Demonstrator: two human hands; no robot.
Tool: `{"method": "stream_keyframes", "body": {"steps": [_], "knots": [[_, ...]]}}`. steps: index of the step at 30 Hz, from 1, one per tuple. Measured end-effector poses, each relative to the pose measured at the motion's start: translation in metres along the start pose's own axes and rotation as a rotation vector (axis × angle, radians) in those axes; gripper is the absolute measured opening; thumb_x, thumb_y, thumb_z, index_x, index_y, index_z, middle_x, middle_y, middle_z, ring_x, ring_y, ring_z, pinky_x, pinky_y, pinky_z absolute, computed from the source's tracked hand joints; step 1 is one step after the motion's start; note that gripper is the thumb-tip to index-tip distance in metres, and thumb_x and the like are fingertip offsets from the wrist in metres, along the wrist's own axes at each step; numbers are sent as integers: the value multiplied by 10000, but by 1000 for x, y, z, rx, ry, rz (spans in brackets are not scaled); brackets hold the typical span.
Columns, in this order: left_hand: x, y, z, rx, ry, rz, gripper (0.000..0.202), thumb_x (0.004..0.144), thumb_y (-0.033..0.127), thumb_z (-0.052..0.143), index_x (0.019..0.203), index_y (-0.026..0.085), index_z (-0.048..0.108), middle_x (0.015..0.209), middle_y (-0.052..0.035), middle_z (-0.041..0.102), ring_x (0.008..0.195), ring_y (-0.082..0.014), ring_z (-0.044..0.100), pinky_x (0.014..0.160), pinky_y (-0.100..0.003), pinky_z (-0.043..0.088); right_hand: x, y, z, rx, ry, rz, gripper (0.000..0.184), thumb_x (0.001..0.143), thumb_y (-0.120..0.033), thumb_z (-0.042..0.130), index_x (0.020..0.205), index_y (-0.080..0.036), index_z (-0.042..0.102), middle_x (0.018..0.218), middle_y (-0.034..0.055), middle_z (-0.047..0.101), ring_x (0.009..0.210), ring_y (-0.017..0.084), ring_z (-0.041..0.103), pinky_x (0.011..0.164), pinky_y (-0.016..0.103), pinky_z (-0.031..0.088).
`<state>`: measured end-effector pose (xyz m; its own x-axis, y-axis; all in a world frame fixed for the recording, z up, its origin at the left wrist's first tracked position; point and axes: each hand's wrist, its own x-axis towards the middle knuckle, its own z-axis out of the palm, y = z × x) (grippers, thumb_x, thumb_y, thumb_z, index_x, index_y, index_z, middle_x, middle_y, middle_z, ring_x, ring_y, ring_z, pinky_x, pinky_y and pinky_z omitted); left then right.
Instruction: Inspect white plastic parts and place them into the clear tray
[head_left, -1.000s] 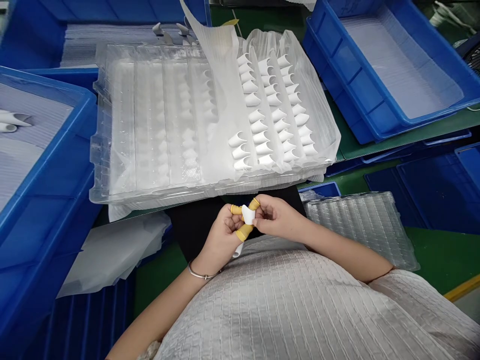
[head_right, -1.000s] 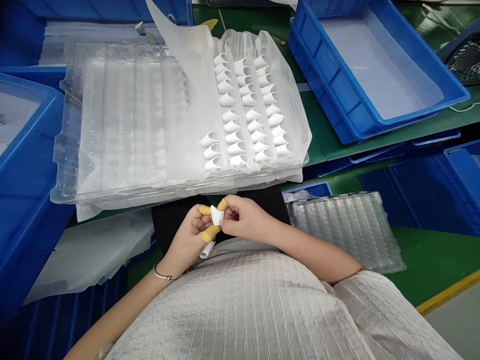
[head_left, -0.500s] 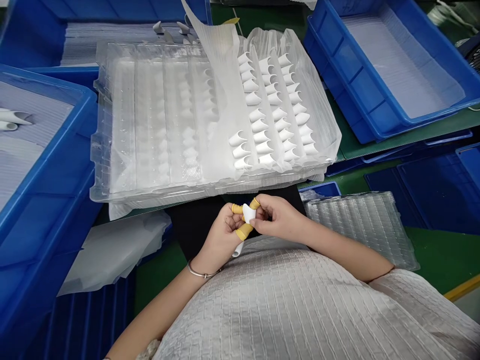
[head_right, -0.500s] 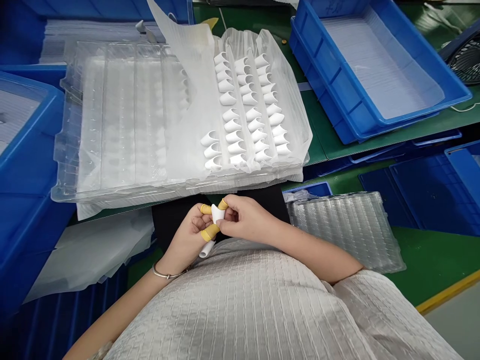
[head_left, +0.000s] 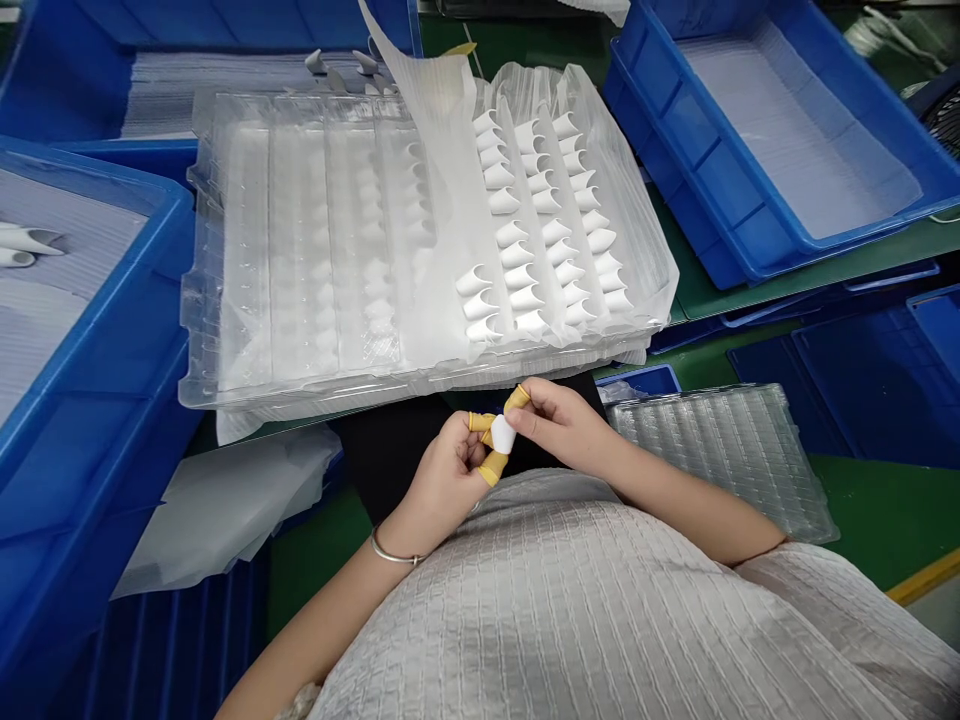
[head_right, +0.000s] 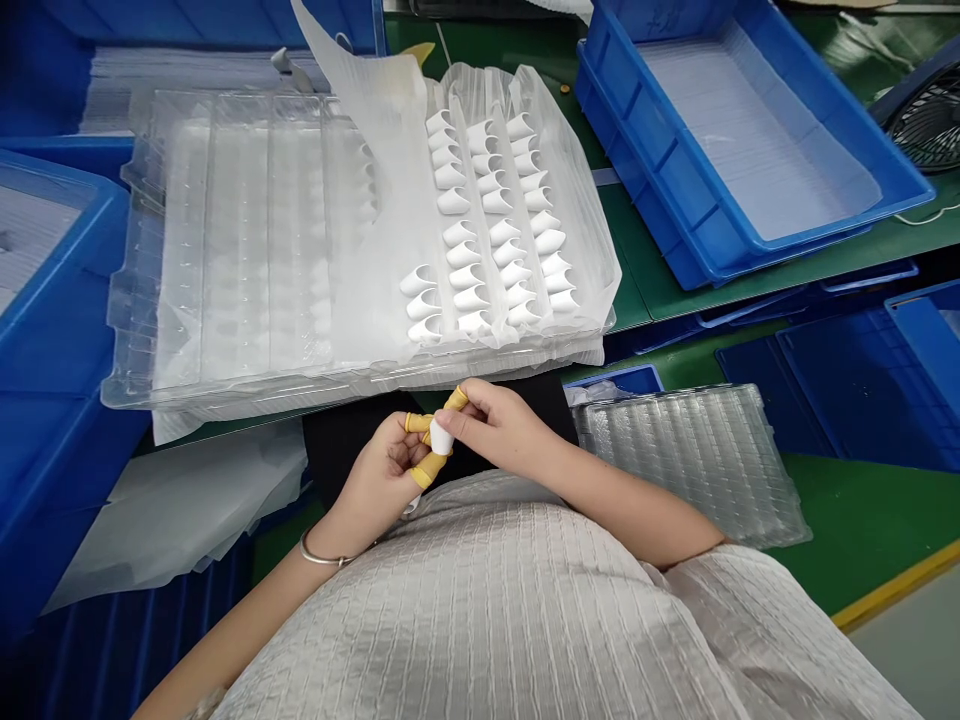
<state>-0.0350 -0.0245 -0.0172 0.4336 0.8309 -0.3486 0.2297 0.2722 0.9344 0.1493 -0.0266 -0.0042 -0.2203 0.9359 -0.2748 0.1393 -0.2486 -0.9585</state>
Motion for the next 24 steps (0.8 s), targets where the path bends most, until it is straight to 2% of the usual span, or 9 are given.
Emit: {"method": "stream_keyframes", "body": {"steps": [3, 7, 10, 13, 16, 19, 21, 22, 24], "knots": [[-3, -1, -3, 183, 13, 84, 207, 835, 221, 606, 1035, 197, 558, 659, 62, 447, 552, -86, 410, 517, -211, 361, 3, 1, 0, -3, -19, 3, 224, 871, -377, 644, 811, -174, 570, 664, -47, 481, 596, 100, 423, 545, 229, 334], [-6, 0, -7, 182, 22, 178, 345, 863, 240, 591, 1199, 214, 516, 743, 46, 489, 563, -87, 401, 530, -226, 386, 7, 6, 0, 348, -87, 157, 303, 878, -448, 628, 792, -174, 532, 652, -31, 557, 574, 100, 498, 552, 226, 379], [-6, 0, -8, 258, 59, 196, 215, 877, 279, 591, 1075, 196, 574, 681, 53, 439, 563, -96, 393, 530, -237, 371, 7, 10, 1, 610, -172, 306, 344, 838, -467, 688, 778, -167, 530, 639, -28, 579, 550, 90, 523, 538, 209, 381], [-4, 2, -8, 367, 97, 244, 135, 886, 303, 582, 940, 179, 589, 700, 34, 455, 579, -104, 411, 536, -249, 368, 6, 15, 2, 697, -222, 372, 338, 835, -453, 707, 789, -160, 545, 651, -23, 591, 566, 88, 547, 538, 195, 388], [-4, 8, -9, 478, 94, 347, 133, 891, 283, 575, 805, 182, 566, 682, 30, 448, 586, -109, 414, 527, -245, 351, 5, 18, 1, 644, -217, 337, 319, 835, -443, 710, 811, -159, 566, 658, -29, 578, 579, 83, 538, 529, 182, 383], [-8, 15, -13, 555, 23, 461, 147, 899, 236, 560, 760, 186, 551, 709, 18, 483, 605, -110, 437, 524, -232, 350, 3, 12, -9, 495, -238, 229, 282, 829, -409, 719, 833, -153, 601, 674, -29, 576, 599, 80, 528, 540, 183, 389], [-11, 20, -19, 569, 8, 515, 43, 898, 230, 572, 875, 199, 591, 780, 8, 535, 600, -101, 441, 531, -225, 370, 1, -3, -21, 370, -310, 169, 258, 837, -386, 709, 843, -147, 611, 691, -11, 610, 618, 92, 551, 559, 197, 410], [-11, 23, -23, 549, 44, 529, 88, 894, 243, 589, 976, 215, 597, 817, 8, 552, 580, -92, 430, 530, -222, 379, -1, -14, -28, 311, -344, 140, 247, 844, -377, 699, 846, -147, 609, 698, 0, 630, 625, 100, 566, 564, 205, 417], [-8, 29, -34, 447, 219, 530, 357, 866, 298, 644, 1199, 250, 526, 869, 15, 559, 526, -72, 390, 513, -217, 386, -1, -42, -43, 209, -362, 75, 225, 861, -362, 675, 850, -152, 595, 714, 20, 662, 635, 117, 592, 566, 220, 427]]}}
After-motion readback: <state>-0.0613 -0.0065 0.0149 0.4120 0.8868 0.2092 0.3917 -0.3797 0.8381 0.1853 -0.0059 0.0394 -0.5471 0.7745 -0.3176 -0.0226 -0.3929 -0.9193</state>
